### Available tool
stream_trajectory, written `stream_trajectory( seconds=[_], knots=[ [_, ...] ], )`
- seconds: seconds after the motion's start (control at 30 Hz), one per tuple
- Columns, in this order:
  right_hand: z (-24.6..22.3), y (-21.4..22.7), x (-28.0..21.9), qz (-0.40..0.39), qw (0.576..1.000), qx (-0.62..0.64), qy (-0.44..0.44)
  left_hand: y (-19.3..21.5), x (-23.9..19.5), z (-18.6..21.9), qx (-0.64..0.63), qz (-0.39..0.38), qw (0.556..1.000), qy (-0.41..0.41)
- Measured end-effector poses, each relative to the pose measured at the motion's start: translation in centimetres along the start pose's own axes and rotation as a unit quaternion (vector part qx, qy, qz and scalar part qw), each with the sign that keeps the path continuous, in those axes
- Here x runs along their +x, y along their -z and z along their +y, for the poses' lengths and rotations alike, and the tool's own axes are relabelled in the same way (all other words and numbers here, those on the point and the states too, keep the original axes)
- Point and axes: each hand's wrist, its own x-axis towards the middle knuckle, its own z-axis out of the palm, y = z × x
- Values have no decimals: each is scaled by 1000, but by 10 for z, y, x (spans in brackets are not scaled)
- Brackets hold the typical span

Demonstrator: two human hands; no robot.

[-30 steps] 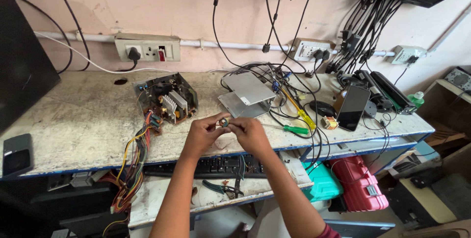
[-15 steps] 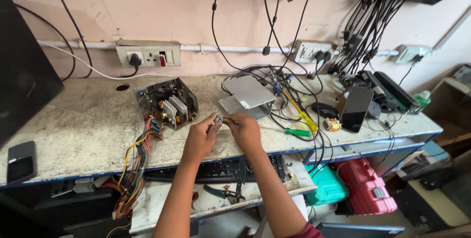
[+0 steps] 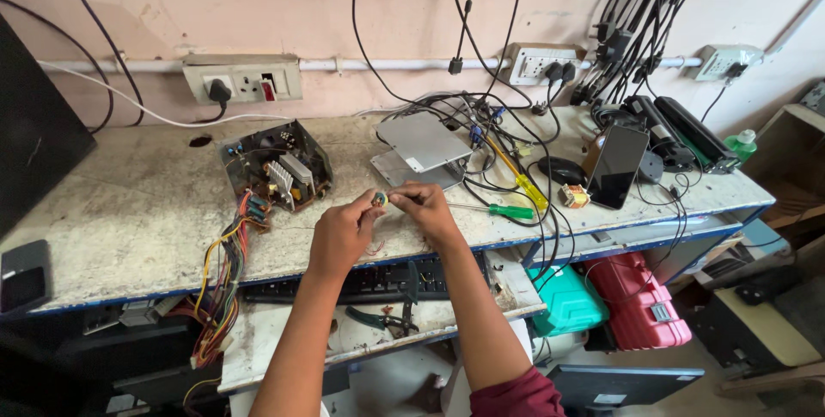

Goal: The person holds a toroidal inductor and uses a screwdriver to scrape and separate copper wire strands from the component. They repeatedly pull and twist the wire while working at a cluttered electronics workbench.

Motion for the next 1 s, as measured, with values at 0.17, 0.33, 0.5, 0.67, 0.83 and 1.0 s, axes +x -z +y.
stream_trajectory(
  seconds=[0.17, 0.33, 0.5, 0.67, 0.83, 1.0],
  knots=[
    [-11, -1, -7, 16, 999, 4, 44, 2, -1, 3, 4, -72, 997, 27],
    [-11, -6, -6, 26, 999, -28, 11, 0, -6, 1, 22, -31, 999, -26],
    [-3, -6, -1, 3, 1000, 26, -13, -5, -11, 5, 102, 33, 994, -11],
    [5, -4, 1, -17, 999, 23, -22, 0, -9, 6, 91, 54, 990, -95],
    [4, -5, 2, -25, 995, 37, -88, 3, -3, 3, 72, 65, 992, -85],
    [-6, -6, 1, 0, 999, -45, -9, 1, 0, 0, 46, 25, 998, -47]
  ],
)
